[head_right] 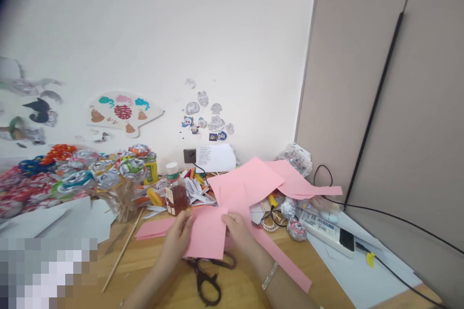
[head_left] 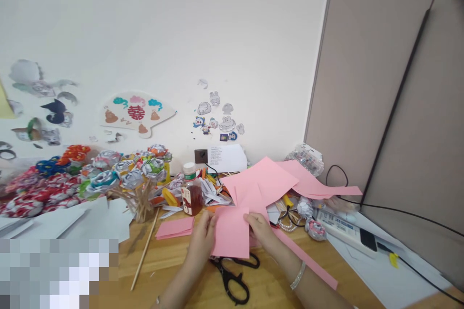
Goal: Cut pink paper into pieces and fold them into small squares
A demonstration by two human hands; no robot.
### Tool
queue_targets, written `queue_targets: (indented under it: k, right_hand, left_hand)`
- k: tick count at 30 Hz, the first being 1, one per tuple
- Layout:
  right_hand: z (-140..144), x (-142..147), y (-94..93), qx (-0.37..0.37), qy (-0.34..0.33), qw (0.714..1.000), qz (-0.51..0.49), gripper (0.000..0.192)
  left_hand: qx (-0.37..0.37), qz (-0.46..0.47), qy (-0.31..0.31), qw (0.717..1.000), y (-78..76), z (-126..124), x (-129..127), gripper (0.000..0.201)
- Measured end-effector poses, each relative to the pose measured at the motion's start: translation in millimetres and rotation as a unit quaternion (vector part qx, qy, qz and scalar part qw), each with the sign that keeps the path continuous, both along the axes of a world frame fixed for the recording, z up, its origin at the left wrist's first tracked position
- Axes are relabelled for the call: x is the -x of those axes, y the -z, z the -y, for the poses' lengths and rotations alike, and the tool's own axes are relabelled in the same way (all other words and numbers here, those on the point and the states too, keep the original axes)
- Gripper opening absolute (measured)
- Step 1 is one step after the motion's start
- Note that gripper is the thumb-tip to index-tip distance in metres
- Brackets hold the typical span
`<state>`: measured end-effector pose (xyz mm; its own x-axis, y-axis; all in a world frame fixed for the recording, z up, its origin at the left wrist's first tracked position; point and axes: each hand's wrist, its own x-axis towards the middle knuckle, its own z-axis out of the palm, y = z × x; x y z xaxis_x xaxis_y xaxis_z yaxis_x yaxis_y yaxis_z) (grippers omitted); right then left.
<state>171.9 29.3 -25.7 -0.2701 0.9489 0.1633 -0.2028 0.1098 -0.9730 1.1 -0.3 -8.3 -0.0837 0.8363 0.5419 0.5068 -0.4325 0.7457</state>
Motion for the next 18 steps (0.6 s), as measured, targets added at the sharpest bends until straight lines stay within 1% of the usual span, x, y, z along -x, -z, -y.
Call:
queue_targets:
  k: [5,14,18]
  right_hand:
    - [-1.7,-1.3,-0.4,-0.001,0.026,1.000,-0.015,0.034]
    - [-1.0,0.0,-2.5,-0.003,0.052,0.999,-0.002,0.032]
    - [-0.2,-2.3,-9.2,-0.035,0.074,0.996,0.034,0.039]
  left_hand:
    - [0.012,0.001,0.019,1.000,1.2,-0.9,0.0,0.024]
    - [0.021,0.028,0.035,0.999,-1.5,-1.7,1.7,0.022]
    - [0.018,0.045,0.032,0.998,-1.9,-2.7,3.5,0.023]
